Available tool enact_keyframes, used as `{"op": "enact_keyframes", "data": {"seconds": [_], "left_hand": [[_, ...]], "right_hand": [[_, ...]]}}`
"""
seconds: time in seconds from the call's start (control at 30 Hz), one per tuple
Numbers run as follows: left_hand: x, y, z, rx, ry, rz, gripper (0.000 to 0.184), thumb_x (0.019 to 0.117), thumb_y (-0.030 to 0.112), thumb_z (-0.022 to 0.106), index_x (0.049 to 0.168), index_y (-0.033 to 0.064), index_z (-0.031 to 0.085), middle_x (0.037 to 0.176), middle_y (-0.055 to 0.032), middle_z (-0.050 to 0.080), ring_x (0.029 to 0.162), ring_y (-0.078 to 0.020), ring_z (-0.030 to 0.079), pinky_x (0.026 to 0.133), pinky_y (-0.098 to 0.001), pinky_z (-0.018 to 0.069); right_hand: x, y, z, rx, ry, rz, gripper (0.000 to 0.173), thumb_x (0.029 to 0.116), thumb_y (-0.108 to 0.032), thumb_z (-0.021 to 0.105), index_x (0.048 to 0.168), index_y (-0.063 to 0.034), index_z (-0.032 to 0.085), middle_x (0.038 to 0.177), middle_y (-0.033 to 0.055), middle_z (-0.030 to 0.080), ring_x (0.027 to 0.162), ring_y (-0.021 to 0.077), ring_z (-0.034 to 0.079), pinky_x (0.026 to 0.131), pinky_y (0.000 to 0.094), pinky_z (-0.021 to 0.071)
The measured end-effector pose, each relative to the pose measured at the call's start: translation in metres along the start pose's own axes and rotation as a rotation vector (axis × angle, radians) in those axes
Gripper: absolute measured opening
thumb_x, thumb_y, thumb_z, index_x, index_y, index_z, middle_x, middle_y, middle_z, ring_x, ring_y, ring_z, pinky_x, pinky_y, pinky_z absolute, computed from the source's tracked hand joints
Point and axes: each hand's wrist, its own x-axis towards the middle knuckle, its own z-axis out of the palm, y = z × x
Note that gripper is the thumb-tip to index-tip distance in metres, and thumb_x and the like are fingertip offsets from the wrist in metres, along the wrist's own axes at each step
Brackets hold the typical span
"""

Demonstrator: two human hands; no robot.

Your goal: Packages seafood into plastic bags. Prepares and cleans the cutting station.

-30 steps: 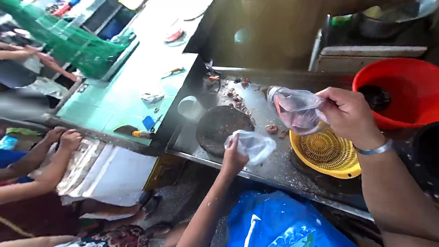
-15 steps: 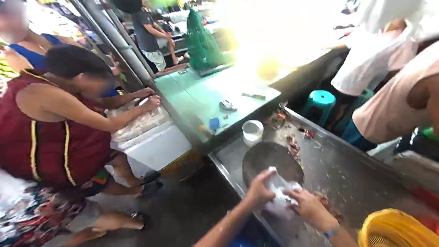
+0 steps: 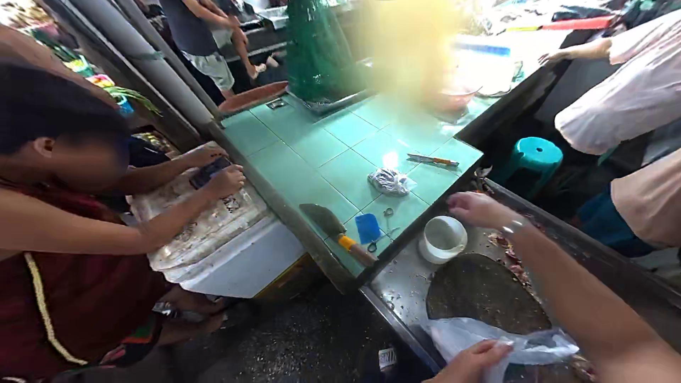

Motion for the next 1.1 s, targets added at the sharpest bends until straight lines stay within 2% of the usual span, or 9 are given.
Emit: {"op": "enact_keyframes", "data": {"seconds": [0.1, 0.2, 0.27, 0.4, 0.67, 0.8, 0.9, 1.0, 1.1], "left_hand": [[-0.013, -0.006, -0.035, 0.000, 0.064, -0.121, 0.084, 0.0702, -0.009, 0.080, 0.149, 0.0027, 0.053, 0.150, -0.0215, 0.053, 0.133, -0.0291, 0.058, 0.111, -0.0445, 0.0502], [-0.025, -0.005, -0.058, 0.024, 0.139, -0.210, 0.078, 0.0721, -0.007, 0.079, 0.146, -0.0003, 0.054, 0.147, -0.0249, 0.054, 0.130, -0.0328, 0.060, 0.109, -0.0475, 0.0511], [-0.034, -0.014, -0.066, 0.045, 0.209, -0.244, 0.076, 0.0711, -0.006, 0.077, 0.144, 0.0005, 0.057, 0.144, -0.0242, 0.057, 0.127, -0.0323, 0.062, 0.107, -0.0482, 0.0525], [-0.041, -0.037, -0.076, -0.019, 0.259, -0.247, 0.075, 0.0750, -0.002, 0.077, 0.146, 0.0059, 0.056, 0.146, -0.0152, 0.058, 0.131, -0.0230, 0.060, 0.110, -0.0414, 0.0515], [-0.017, -0.027, -0.092, -0.134, 0.150, -0.478, 0.098, 0.0730, 0.009, 0.084, 0.159, 0.0064, 0.036, 0.156, -0.0178, 0.045, 0.140, -0.0243, 0.050, 0.114, -0.0409, 0.0472], [-0.011, -0.025, -0.090, -0.227, 0.191, -0.517, 0.102, 0.0690, 0.004, 0.085, 0.159, 0.0082, 0.036, 0.152, -0.0167, 0.050, 0.132, -0.0231, 0.058, 0.105, -0.0416, 0.0552], [-0.012, -0.015, -0.091, -0.375, 0.267, -0.532, 0.105, 0.0667, -0.004, 0.081, 0.159, 0.0043, 0.031, 0.148, -0.0173, 0.054, 0.116, -0.0239, 0.067, 0.090, -0.0417, 0.0628], [-0.019, -0.002, -0.088, -0.214, 0.300, -0.570, 0.097, 0.0687, -0.002, 0.077, 0.157, 0.0099, 0.040, 0.148, -0.0167, 0.053, 0.106, -0.0249, 0.069, 0.076, -0.0419, 0.0637], [-0.013, 0.007, -0.085, 0.323, 0.244, -0.519, 0.083, 0.0757, 0.006, 0.074, 0.154, 0.0176, 0.047, 0.142, -0.0207, 0.052, 0.112, -0.0267, 0.064, 0.084, -0.0419, 0.0600]], "right_hand": [[0.143, -0.026, 0.071, 0.015, 0.028, -0.086, 0.058, 0.0964, -0.028, 0.071, 0.149, -0.0116, 0.054, 0.145, 0.0259, 0.054, 0.131, 0.0481, 0.053, 0.105, 0.0692, 0.0437], [0.216, -0.038, 0.117, -0.077, 0.041, 0.014, 0.080, 0.0943, -0.033, 0.073, 0.163, -0.0286, 0.031, 0.159, 0.0227, 0.042, 0.140, 0.0546, 0.040, 0.104, 0.0798, 0.0345], [0.230, -0.037, 0.125, -0.082, 0.101, 0.009, 0.070, 0.0855, -0.022, 0.081, 0.150, -0.0231, 0.054, 0.148, 0.0287, 0.051, 0.135, 0.0598, 0.043, 0.101, 0.0866, 0.0294], [0.220, -0.040, 0.084, -0.107, 0.064, -0.071, 0.032, 0.0897, -0.016, 0.075, 0.119, -0.0051, 0.070, 0.115, 0.0269, 0.070, 0.111, 0.0488, 0.065, 0.092, 0.0745, 0.0494], [-0.005, -0.060, -0.032, 0.159, 0.114, -0.230, 0.016, 0.0938, -0.006, 0.068, 0.109, -0.0027, 0.070, 0.105, 0.0152, 0.070, 0.098, 0.0265, 0.068, 0.090, 0.0503, 0.0552], [-0.134, -0.021, 0.031, 0.434, 0.249, -0.216, 0.019, 0.0828, 0.004, 0.066, 0.102, 0.0020, 0.067, 0.098, 0.0114, 0.069, 0.091, 0.0168, 0.067, 0.084, 0.0391, 0.0576], [-0.199, 0.028, 0.116, 0.392, 0.125, -0.049, 0.028, 0.0807, 0.004, 0.073, 0.107, -0.0039, 0.069, 0.105, 0.0140, 0.069, 0.095, 0.0252, 0.068, 0.085, 0.0479, 0.0585], [-0.250, 0.058, 0.149, -0.064, -0.139, -0.017, 0.047, 0.0969, -0.038, 0.070, 0.140, -0.0199, 0.063, 0.130, 0.0223, 0.065, 0.123, 0.0432, 0.061, 0.105, 0.0653, 0.0467], [-0.304, 0.066, 0.137, -0.324, -0.231, -0.076, 0.043, 0.1064, -0.043, 0.052, 0.129, -0.0086, 0.065, 0.119, 0.0244, 0.068, 0.118, 0.0464, 0.063, 0.103, 0.0644, 0.0484]]}}
